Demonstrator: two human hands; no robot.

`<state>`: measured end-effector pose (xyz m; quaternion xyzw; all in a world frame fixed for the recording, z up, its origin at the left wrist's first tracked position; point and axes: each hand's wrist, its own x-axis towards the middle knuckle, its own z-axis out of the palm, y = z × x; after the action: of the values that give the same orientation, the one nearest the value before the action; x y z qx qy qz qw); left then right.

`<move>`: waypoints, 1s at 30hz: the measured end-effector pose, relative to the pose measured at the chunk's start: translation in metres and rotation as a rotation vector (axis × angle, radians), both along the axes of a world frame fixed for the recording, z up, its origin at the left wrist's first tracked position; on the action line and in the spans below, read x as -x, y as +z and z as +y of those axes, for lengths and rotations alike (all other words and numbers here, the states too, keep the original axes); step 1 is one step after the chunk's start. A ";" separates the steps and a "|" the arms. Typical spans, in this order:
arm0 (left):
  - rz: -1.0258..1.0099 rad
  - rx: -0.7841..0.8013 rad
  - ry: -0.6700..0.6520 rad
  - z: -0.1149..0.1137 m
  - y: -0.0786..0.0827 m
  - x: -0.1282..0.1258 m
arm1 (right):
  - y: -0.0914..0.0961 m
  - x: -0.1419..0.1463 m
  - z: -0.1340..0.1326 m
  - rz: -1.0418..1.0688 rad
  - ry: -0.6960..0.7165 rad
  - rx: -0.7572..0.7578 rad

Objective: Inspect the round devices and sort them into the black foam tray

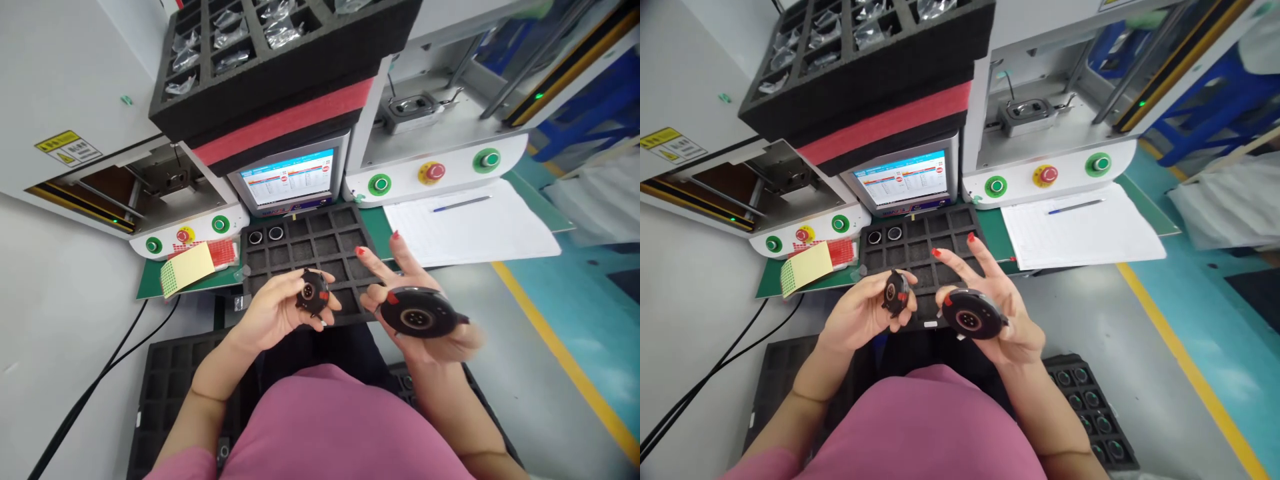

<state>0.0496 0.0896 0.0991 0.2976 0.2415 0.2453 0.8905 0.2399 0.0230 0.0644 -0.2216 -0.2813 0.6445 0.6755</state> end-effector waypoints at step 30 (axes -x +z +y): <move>0.107 -1.190 0.443 -0.046 0.004 -0.008 | -0.012 -0.003 -0.008 -0.111 -0.007 0.131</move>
<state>0.0577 0.0439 0.1032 0.6963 0.1638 0.5005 0.4877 0.2427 0.0149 0.0520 -0.3017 -0.2749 0.6457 0.6454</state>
